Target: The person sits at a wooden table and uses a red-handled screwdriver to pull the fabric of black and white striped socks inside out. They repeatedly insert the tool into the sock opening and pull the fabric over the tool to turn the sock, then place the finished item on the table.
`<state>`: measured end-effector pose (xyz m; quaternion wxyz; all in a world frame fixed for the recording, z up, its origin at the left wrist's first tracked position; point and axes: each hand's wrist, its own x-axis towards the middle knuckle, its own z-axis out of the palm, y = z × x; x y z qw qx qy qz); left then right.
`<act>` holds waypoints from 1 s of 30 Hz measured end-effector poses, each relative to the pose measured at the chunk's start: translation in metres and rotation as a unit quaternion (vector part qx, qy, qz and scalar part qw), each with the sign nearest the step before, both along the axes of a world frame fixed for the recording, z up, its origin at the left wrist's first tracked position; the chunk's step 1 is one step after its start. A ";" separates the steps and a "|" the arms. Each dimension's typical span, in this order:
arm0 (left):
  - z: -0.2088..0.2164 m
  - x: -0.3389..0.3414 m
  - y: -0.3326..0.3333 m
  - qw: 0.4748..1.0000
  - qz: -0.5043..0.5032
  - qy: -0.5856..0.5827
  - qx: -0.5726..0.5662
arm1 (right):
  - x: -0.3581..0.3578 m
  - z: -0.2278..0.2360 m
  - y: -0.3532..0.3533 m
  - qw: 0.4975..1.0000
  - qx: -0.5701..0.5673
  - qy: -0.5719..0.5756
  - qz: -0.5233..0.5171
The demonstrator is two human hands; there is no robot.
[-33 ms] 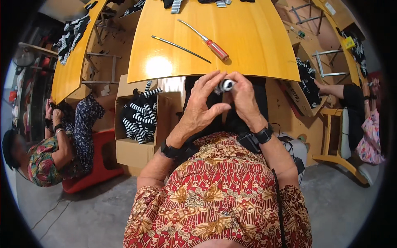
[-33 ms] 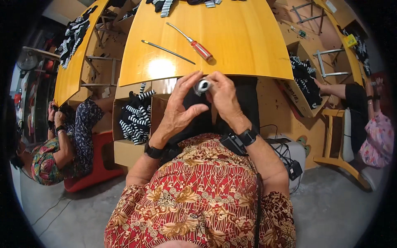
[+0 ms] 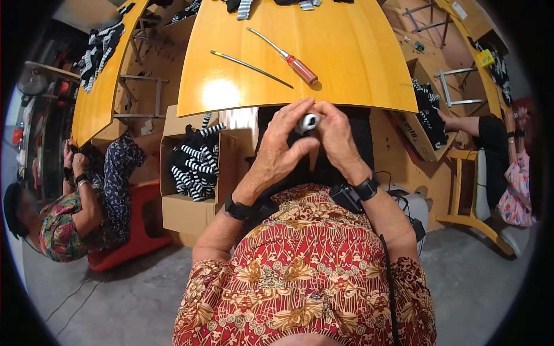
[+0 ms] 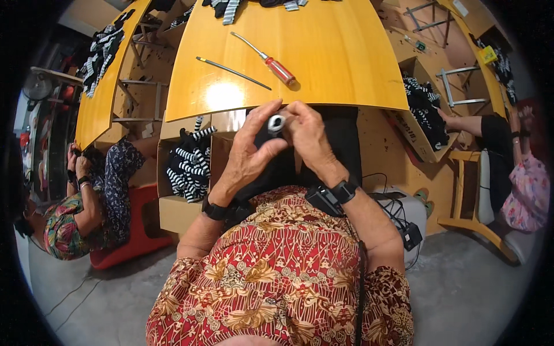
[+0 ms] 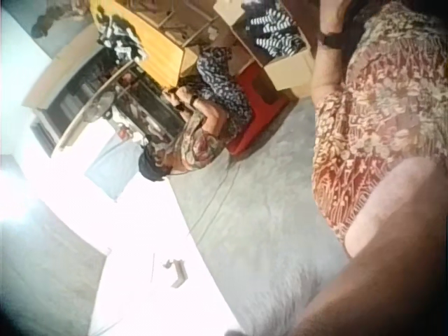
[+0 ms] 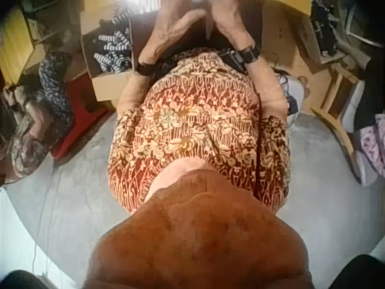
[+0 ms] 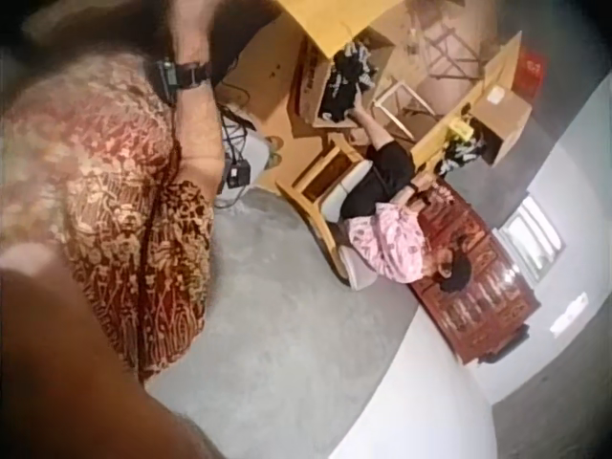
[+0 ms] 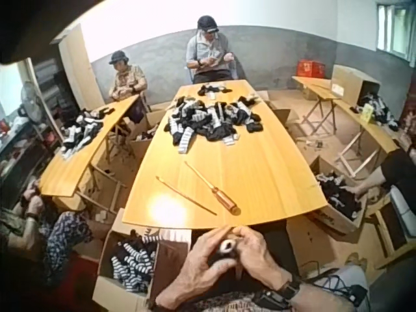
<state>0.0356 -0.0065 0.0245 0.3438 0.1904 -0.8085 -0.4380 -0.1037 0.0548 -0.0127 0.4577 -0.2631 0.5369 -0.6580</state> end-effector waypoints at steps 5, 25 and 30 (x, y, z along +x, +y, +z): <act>-0.015 0.003 -0.010 0.926 -0.006 0.138 0.351 | 0.002 0.018 -0.002 0.973 0.019 0.218 0.068; -0.017 0.025 -0.083 0.611 -0.020 0.417 0.673 | -0.028 0.041 -0.067 0.781 -0.060 0.621 -0.029; -0.022 0.023 -0.113 0.515 -0.065 0.486 0.703 | 0.000 0.090 0.032 0.816 -0.139 0.558 0.052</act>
